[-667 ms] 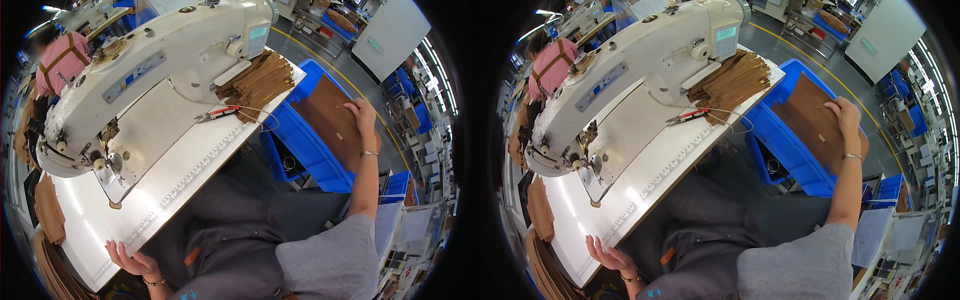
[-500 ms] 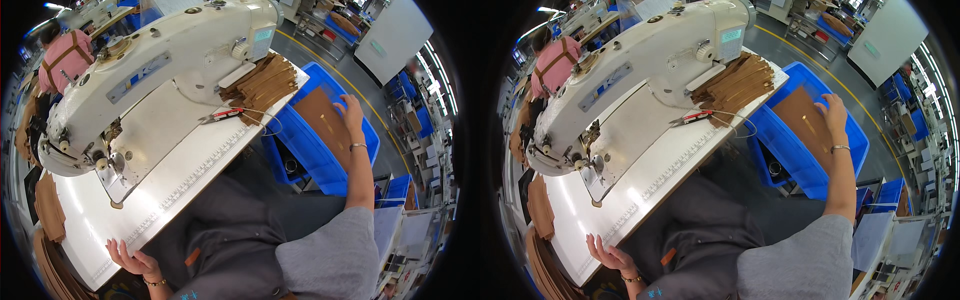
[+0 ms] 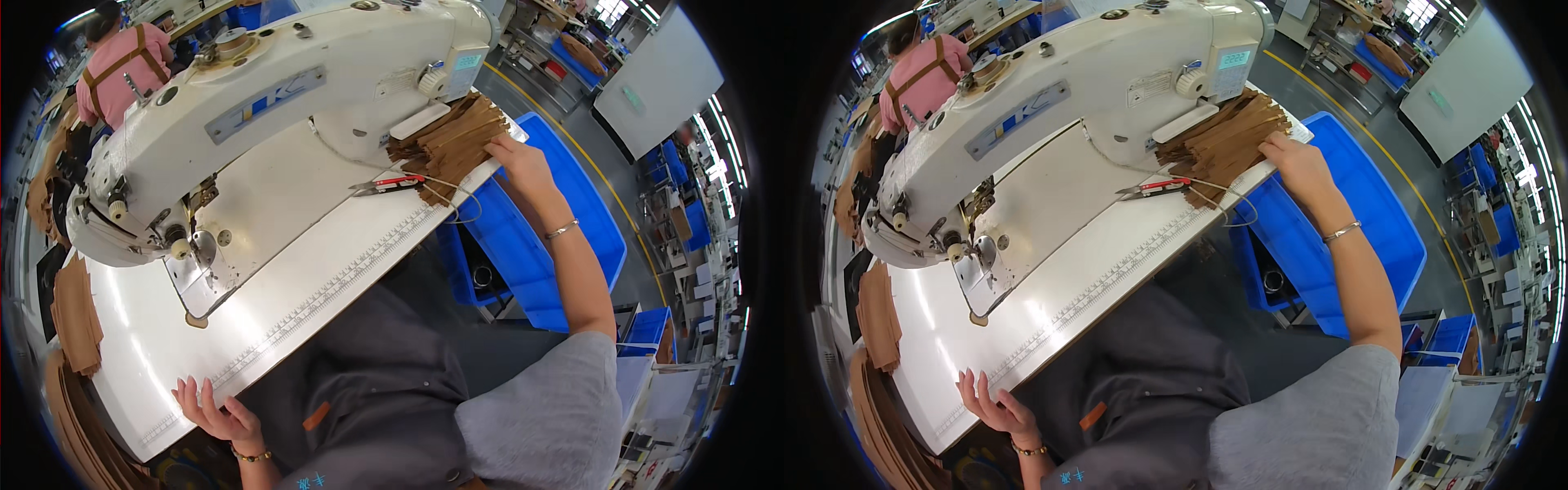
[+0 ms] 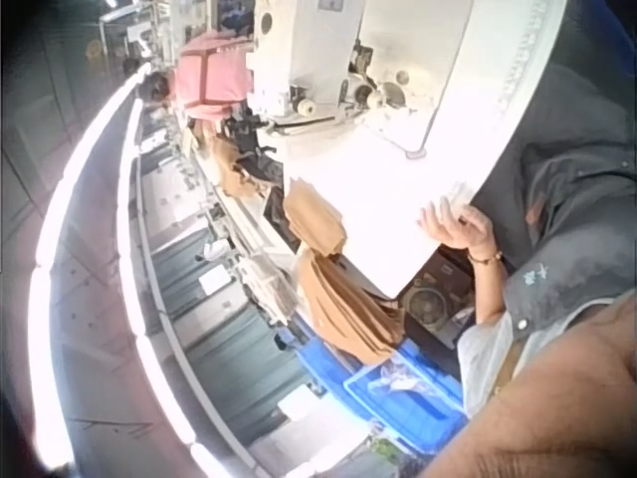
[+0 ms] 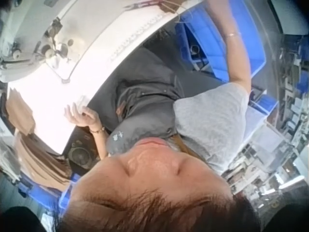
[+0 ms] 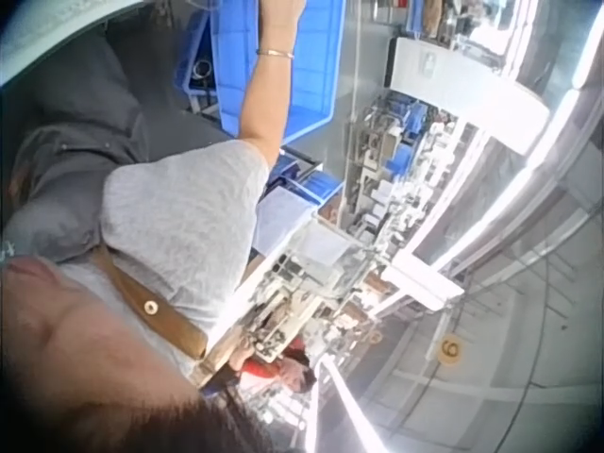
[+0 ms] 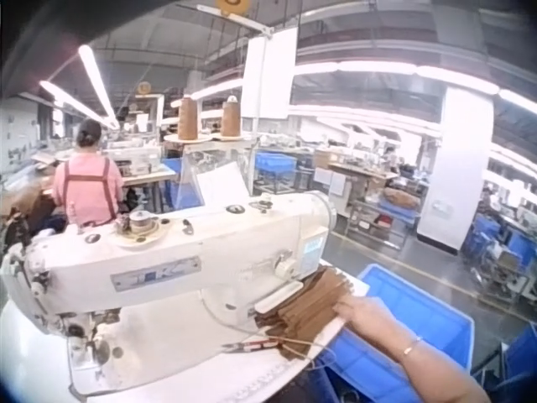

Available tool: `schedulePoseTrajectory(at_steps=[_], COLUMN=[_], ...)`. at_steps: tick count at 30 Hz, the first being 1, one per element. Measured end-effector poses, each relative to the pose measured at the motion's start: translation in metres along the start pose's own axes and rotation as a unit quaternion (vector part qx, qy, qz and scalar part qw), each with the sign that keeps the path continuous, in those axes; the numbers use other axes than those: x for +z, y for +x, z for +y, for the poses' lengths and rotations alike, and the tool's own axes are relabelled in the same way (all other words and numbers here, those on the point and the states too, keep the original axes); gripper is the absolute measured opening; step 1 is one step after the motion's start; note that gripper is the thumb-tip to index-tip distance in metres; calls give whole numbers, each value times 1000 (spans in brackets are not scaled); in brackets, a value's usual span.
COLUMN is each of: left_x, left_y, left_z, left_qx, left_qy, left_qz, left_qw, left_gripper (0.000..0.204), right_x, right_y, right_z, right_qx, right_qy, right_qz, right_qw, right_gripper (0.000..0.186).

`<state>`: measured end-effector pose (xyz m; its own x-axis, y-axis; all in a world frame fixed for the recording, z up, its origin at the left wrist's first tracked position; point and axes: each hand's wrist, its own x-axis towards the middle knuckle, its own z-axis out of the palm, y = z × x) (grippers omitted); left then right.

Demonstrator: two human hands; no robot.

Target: Sewing a leather bag component using an industrial sewing machine.

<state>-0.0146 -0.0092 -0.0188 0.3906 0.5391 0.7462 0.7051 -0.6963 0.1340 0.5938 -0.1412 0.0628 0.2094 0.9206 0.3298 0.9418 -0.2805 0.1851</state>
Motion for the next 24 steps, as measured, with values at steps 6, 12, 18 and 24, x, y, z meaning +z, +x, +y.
schedulePoseTrajectory(at_steps=[6,12,18,24], left_x=[2,-18,-31,46], left_y=[3,32,89,159], left_z=[1,20,-1,-39], left_qx=[5,-80,-131,-115], left_qy=[-3,-41,-101,-136], left_qz=[4,-132,-246,-201], left_qw=[1000,987,955,963], left_gripper=[36,28,36,45], right_x=[-33,-85,-74,-28], right_y=[15,42,50,83], right_z=[-2,-53,-149,-256], right_qx=[64,-46,-218,-358], right_qy=[155,68,197,249], right_qz=[117,257,158,69], right_qw=[979,963,943,897], right_gripper=[24,28,36,29])
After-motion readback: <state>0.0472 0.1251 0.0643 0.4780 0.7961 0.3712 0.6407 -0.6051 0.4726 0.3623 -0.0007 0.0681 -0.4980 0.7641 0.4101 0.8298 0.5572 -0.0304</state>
